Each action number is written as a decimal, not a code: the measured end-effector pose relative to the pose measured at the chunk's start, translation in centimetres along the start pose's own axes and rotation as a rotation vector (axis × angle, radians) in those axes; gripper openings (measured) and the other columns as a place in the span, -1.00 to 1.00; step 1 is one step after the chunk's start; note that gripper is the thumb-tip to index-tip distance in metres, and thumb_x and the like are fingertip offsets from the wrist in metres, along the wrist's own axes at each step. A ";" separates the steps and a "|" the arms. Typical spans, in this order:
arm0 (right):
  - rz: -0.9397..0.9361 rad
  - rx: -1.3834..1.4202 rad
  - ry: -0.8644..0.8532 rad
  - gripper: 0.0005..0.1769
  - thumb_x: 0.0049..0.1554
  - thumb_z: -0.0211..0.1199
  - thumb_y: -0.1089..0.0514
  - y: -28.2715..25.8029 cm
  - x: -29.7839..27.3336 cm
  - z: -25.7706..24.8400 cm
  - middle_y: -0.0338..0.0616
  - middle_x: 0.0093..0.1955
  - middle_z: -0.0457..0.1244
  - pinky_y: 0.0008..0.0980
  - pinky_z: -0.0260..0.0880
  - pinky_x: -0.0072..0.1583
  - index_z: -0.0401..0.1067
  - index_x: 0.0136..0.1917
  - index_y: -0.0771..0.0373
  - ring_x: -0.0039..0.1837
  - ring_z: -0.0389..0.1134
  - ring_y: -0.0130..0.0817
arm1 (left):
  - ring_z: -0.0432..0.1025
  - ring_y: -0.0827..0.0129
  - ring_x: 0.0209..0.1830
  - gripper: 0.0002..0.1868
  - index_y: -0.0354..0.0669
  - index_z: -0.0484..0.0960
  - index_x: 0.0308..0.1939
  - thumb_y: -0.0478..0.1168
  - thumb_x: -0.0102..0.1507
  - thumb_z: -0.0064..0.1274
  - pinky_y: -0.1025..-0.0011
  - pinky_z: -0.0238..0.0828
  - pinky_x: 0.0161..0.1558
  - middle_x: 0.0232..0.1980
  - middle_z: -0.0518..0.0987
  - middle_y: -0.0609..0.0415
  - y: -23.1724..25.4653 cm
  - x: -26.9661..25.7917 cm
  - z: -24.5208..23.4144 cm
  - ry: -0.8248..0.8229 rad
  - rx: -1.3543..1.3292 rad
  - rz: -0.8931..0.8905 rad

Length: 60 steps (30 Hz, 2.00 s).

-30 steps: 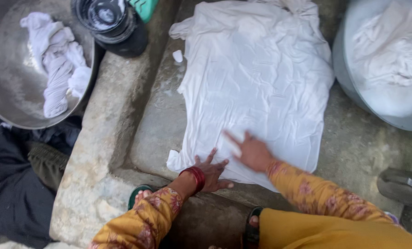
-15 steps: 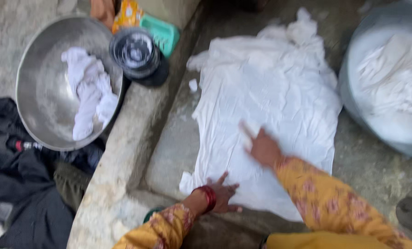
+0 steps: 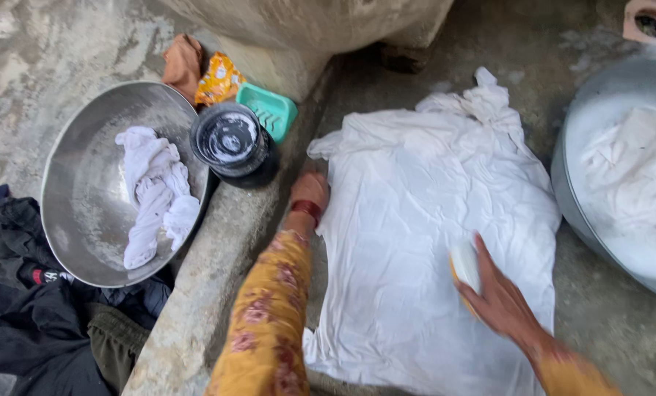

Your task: The person washes white clothes by hand on a concrete floor, applying soap from a bar, scrubbing with a brush, and rinsing them in a metal basin filled with soapy water. They handle a bar of soap, a clothes brush, and a metal basin while working.

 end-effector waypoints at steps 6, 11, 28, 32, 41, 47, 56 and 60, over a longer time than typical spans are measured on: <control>0.493 0.427 -0.030 0.11 0.08 0.27 -0.30 16.0 -5.0 6.9 0.38 0.52 0.11 0.02 0.12 0.52 -0.16 0.73 -0.08 0.55 0.16 0.25 | 0.60 -0.05 -0.08 -0.76 -0.25 0.65 -0.32 -0.24 0.20 -0.14 0.16 0.57 -0.19 -0.15 0.66 -0.21 1.1 -1.9 5.2 0.035 0.602 0.450; 0.614 0.512 -0.010 0.12 0.03 0.28 -0.28 23.4 -5.0 8.6 0.45 0.47 0.15 0.09 0.15 0.48 -0.06 0.70 0.12 0.52 0.19 0.26 | 0.61 0.01 -0.20 -0.75 -0.14 0.69 -0.26 -0.28 0.31 -0.15 0.10 0.56 -0.15 -0.21 0.67 -0.16 2.8 1.1 3.1 -0.308 0.676 0.442; 0.411 0.037 0.372 0.02 -0.28 0.51 -0.34 22.8 -2.8 0.9 0.14 0.44 0.17 -0.14 0.18 0.47 0.46 0.28 0.37 0.53 0.12 0.01 | 0.21 -0.20 0.51 -0.53 -0.33 0.33 0.45 -0.16 0.50 -0.29 0.04 0.19 0.49 0.64 0.14 -0.22 14.2 -6.5 -0.9 -0.079 0.677 0.348; 0.355 0.017 0.304 0.06 -0.34 0.54 -0.30 20.8 -1.4 2.2 0.06 0.45 0.16 -0.16 0.12 0.49 0.44 0.33 0.27 0.55 0.08 -0.05 | 0.12 -0.17 0.51 -0.12 -0.29 0.23 0.44 -0.07 0.13 0.26 0.04 0.09 0.44 0.55 0.07 -0.25 10.2 -19.0 -0.4 -0.171 0.465 -0.034; 0.423 0.095 0.271 0.14 -0.34 0.53 -0.31 19.7 -0.1 1.2 0.20 0.48 0.13 -0.20 0.18 0.45 0.38 0.42 0.25 0.51 0.11 0.08 | 0.57 -0.10 -0.05 -0.46 -0.33 0.54 0.06 -0.20 0.08 0.38 0.11 0.53 -0.02 -0.06 0.64 -0.24 0.4 -18.6 1.0 0.037 0.114 -0.507; 0.495 0.306 0.220 0.17 -0.30 0.55 -0.23 19.6 -0.4 -1.3 0.19 0.36 0.23 -0.21 0.40 0.27 0.29 0.45 0.37 0.30 0.34 -0.03 | 0.56 0.03 -0.46 -0.76 -0.35 0.66 -0.28 -0.29 0.07 0.36 0.21 0.52 -0.26 -0.41 0.62 -0.18 -1.3 -13.4 2.7 -0.082 0.004 -0.244; 0.179 0.822 -0.148 -0.17 -0.17 0.45 0.08 18.6 -8.8 0.9 -0.14 0.14 0.40 -0.32 0.51 0.10 0.34 0.37 0.19 0.12 0.46 -0.34 | 0.54 0.17 -0.42 -0.81 -0.34 0.64 -0.26 -0.34 0.11 0.31 0.25 0.48 -0.32 -0.37 0.64 -0.09 -3.9 -20.3 -15.1 0.231 -0.009 -0.340; 0.129 0.543 -0.368 -0.16 -0.14 0.48 0.01 16.8 -12.9 7.5 -0.12 0.16 0.41 -0.30 0.54 0.16 0.35 0.39 0.20 0.13 0.49 -0.30 | 0.56 -0.05 -0.23 -0.71 -0.20 0.67 -0.18 -0.27 0.05 0.34 0.10 0.50 -0.20 -0.20 0.68 -0.20 -0.1 -26.3 -15.1 -0.032 0.518 -0.404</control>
Point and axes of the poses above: each hand's wrist, its own x-axis towards the middle knuckle, its own z-axis out of the palm, y = z × x, the point moved 8 cm from there along x, towards the middle knuckle
